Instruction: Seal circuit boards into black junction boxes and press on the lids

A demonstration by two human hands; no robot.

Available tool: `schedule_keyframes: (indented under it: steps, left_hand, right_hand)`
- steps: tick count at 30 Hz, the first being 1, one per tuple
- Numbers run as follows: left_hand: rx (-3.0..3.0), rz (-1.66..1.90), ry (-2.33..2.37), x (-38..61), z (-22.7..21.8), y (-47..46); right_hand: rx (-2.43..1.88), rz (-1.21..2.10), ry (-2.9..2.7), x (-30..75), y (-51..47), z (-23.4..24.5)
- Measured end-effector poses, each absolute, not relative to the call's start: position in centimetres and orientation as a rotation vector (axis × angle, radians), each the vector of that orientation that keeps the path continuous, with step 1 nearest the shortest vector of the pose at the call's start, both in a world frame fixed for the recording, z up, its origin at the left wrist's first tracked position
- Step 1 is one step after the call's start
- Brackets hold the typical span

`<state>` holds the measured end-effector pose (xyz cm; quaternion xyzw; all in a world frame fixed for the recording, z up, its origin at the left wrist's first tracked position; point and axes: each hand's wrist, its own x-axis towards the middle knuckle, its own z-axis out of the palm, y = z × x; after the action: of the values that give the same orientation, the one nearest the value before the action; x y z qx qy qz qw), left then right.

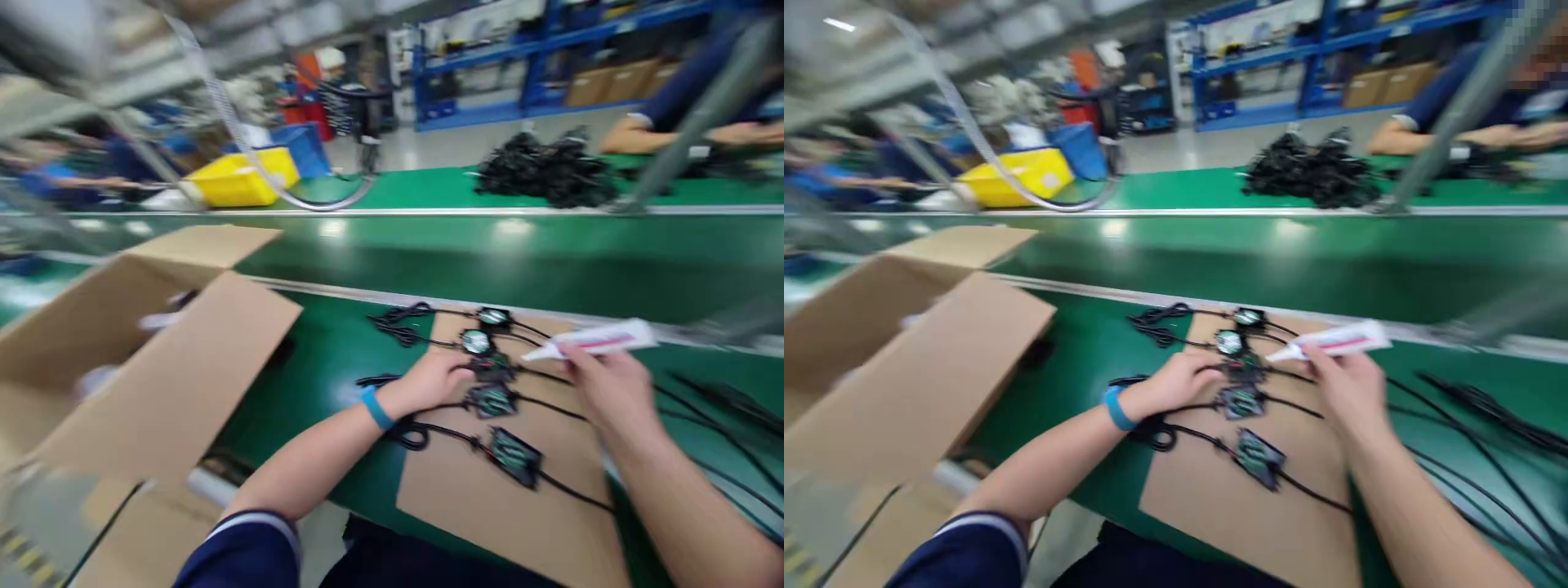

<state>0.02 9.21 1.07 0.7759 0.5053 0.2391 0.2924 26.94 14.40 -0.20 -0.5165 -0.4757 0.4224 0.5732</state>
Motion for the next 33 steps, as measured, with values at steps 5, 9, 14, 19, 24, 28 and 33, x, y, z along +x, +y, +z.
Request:
schedule_keyframes:
  steps: [5,9,14,19,24,28,33]
  left_hand:
    - [1.983,0.449,1.363,0.7,-0.5,9.3]
    - [1.999,0.367,1.383,0.8,-0.1,8.6]
    - [2.107,0.511,1.436,0.6,0.2,9.2]
    - [2.315,0.634,1.42,0.1,-0.8,10.8]
    - [2.223,0.627,1.392,-0.2,-1.7,10.8]
    - [2.069,0.544,1.453,-0.4,-1.4,10.5]
    - [1.987,0.59,1.339,-0.1,-0.8,11.0]
  right_hand:
    - [-1.179,1.305,-0.816,27.1,15.1,-0.6]
    - [-1.134,1.357,-0.794,26.9,14.9,-0.7]
    - [-1.093,1.379,-0.809,26.4,15.4,-0.1]
    - [-1.175,1.172,-1.057,25.9,15.6,1.7]
    - [-1.144,1.246,-1.084,26.0,15.7,2.3]
    - [-1.078,1.661,-0.76,27.6,15.3,1.1]
    - [-1.188,1.864,-0.57,29.6,14.9,-1.0]
